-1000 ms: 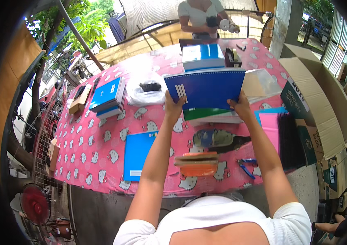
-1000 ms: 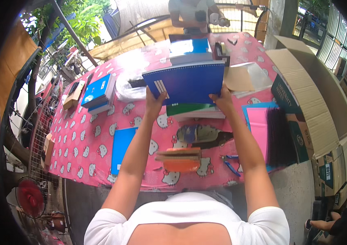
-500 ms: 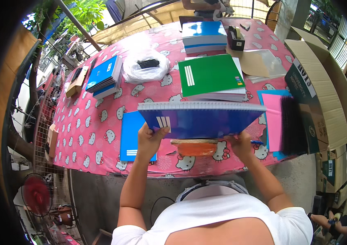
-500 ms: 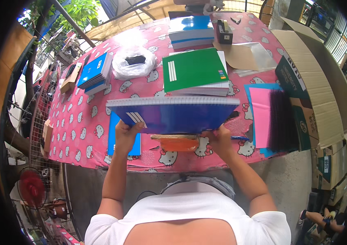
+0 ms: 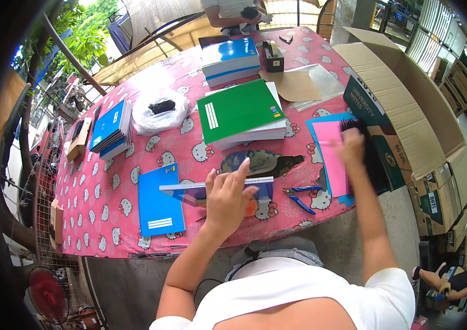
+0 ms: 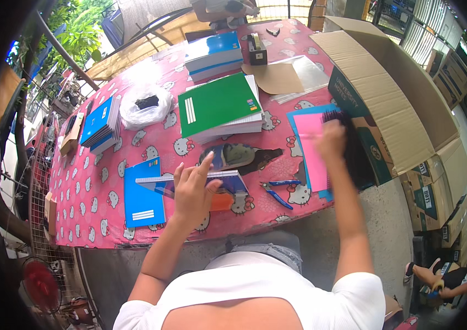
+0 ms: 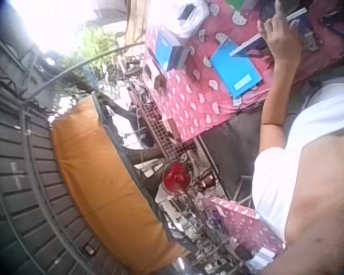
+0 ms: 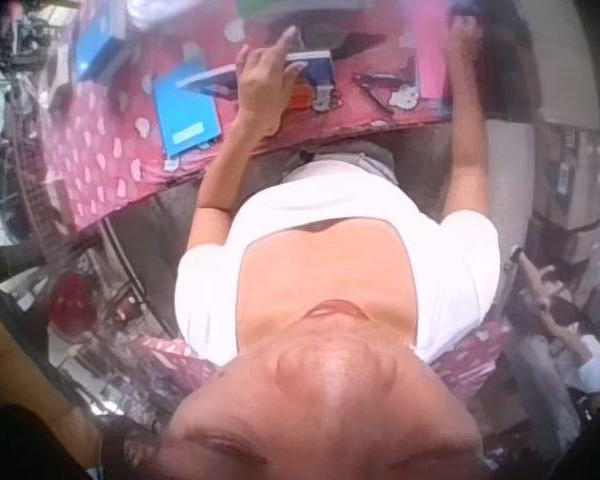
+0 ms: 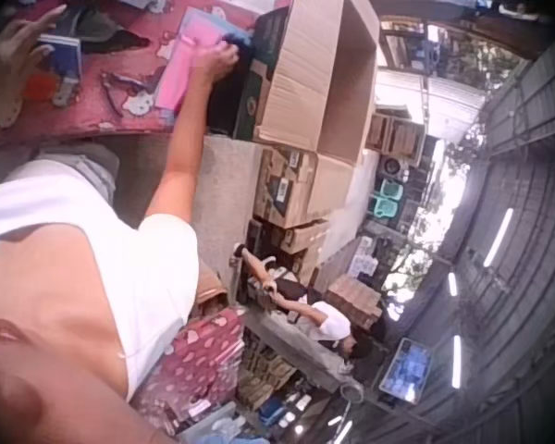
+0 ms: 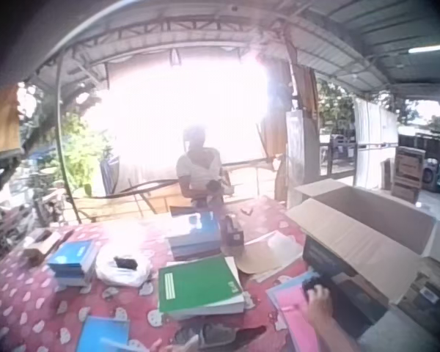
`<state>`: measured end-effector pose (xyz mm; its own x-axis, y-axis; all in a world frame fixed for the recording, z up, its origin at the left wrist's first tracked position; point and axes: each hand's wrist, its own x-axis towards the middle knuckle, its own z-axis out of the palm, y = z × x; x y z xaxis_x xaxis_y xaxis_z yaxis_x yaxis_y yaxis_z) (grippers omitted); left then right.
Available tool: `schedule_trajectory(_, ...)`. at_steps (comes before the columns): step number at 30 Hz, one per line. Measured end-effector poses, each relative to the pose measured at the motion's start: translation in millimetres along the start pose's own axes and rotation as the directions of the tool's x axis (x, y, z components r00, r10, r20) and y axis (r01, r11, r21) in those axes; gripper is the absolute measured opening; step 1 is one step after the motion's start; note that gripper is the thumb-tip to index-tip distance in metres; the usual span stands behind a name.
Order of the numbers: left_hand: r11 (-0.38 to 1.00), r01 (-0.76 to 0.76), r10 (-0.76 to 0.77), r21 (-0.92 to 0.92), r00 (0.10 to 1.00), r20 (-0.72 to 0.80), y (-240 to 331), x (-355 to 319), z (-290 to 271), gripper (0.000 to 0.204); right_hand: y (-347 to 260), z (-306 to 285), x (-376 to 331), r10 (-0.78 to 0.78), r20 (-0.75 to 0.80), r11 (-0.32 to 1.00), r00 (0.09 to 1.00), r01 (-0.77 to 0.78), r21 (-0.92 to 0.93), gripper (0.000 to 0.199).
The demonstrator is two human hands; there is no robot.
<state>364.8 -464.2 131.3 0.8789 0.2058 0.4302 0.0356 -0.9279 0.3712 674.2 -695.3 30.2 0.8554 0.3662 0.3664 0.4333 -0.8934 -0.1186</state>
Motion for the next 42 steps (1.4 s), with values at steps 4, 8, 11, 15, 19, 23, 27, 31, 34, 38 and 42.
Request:
schedule_trajectory(4, 0.999, -0.041, 0.048, 0.033, 0.970, -0.240, 3, 5, 4, 0.015, 25, 14, 16, 0.375, 0.161, 0.916, 0.913, -0.338, -0.219, 0.073)
schedule_trajectory(8, 0.999, -0.053, 0.048, -0.004, 0.930, -0.365, 4, 17, 10, 0.009, 13, 66, -2, -0.001, 0.004, 0.991, 1.000, 0.002, -0.133, 0.029)
schedule_trajectory(11, 0.994, -0.017, -0.015, -0.104, 0.956, -0.292, 0, 13, 14, 0.010, 12, 57, 15, 0.018, 0.121, 1.000, 0.992, -0.018, -0.006, 0.021)
schedule_trajectory(15, 0.995, -0.005, -0.023, -0.103, 0.963, -0.268, 0, 12, 11, 0.014, -5, 5, 19, 0.157, 0.045, 0.971, 0.987, -0.162, 0.174, 0.013)
schedule_trajectory(19, 0.996, 0.020, -0.042, -0.091, 0.966, -0.253, 9, 18, 8, 0.015, -46, -38, -12, -0.210, -0.250, 0.801, 0.945, 0.313, 0.511, 0.027)
schedule_trajectory(23, 0.998, -0.018, -0.001, -0.068, 0.963, -0.270, 2, 11, 9, 0.013, -113, -115, -80, -0.413, -0.037, 0.386, 0.910, 0.212, 0.898, 0.022)
schedule_trajectory(27, 0.995, -0.045, 0.016, -0.090, 0.954, -0.300, 4, 13, 10, 0.013, -126, -133, -86, -0.385, -0.048, 0.333, 0.922, 0.187, 0.924, 0.025)
schedule_trajectory(31, 0.992, -0.029, -0.005, -0.126, 0.966, -0.260, 3, 8, 14, 0.013, -126, -127, -77, -0.441, -0.045, 0.342, 0.897, 0.214, 0.915, 0.021)
schedule_trajectory(34, 0.993, -0.026, -0.005, -0.118, 0.966, -0.258, 7, 10, 10, 0.014, -128, -125, -70, -0.488, -0.019, 0.359, 0.873, 0.220, 0.907, 0.021)
schedule_trajectory(38, 0.994, -0.032, 0.005, -0.106, 0.968, -0.250, 7, 11, 7, 0.015, -134, -128, -65, -0.521, -0.085, 0.305, 0.849, 0.278, 0.911, 0.020)
schedule_trajectory(42, 0.994, -0.027, -0.002, -0.104, 0.963, -0.268, 6, 9, 10, 0.015, -134, -133, -58, -0.579, 0.062, 0.322, 0.813, 0.158, 0.933, 0.020)
